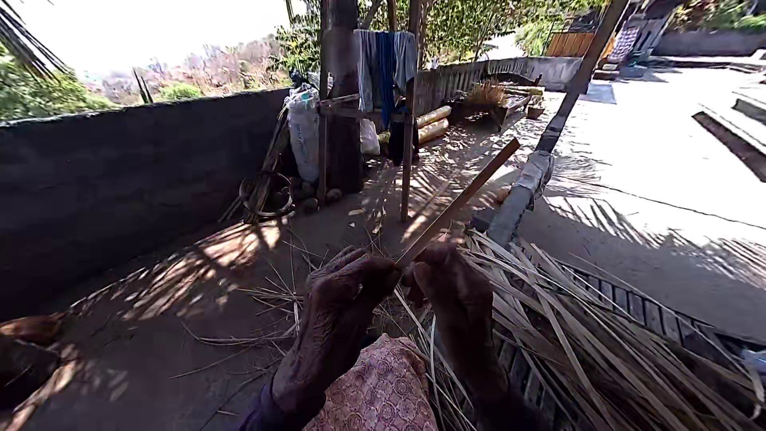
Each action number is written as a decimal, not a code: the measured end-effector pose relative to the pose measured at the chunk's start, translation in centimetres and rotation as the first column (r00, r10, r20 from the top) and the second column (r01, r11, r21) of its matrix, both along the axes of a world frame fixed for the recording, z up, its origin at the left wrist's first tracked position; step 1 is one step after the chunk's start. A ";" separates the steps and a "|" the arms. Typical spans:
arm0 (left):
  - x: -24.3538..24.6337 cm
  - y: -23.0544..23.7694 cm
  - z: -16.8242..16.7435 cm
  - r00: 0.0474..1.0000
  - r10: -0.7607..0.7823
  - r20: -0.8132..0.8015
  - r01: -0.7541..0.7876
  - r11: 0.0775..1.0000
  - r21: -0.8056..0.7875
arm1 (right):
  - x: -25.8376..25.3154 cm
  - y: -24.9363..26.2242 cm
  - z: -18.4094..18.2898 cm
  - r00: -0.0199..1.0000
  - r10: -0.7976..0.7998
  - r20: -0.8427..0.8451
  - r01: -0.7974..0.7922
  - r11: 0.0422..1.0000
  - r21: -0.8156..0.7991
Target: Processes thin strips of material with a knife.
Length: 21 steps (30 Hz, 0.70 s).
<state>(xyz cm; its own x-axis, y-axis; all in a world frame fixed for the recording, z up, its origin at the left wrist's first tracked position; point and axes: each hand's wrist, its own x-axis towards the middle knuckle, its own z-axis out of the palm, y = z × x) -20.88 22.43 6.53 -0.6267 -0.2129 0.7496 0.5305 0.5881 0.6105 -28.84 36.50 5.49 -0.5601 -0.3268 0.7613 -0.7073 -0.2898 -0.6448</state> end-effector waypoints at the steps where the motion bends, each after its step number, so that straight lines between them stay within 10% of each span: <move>1: 0.1 0.0 -0.2 1.000 -0.010 -0.004 0.010 1.000 0.007 | 0.1 -0.1 0.0 1.000 0.012 0.009 -0.012 1.000 0.005; 21: 1.4 -0.3 -2.5 0.977 0.023 -0.210 0.012 0.986 0.167 | 2.0 -2.2 -0.3 0.831 0.520 0.196 -0.458 0.841 -0.288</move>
<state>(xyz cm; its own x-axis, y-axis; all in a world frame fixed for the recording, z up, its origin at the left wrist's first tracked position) -19.46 22.16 4.00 -0.4569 -0.3490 0.8182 0.6546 0.4909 0.5749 -26.82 34.27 5.23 -0.5557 -0.4523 0.6976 -0.2518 -0.7081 -0.6597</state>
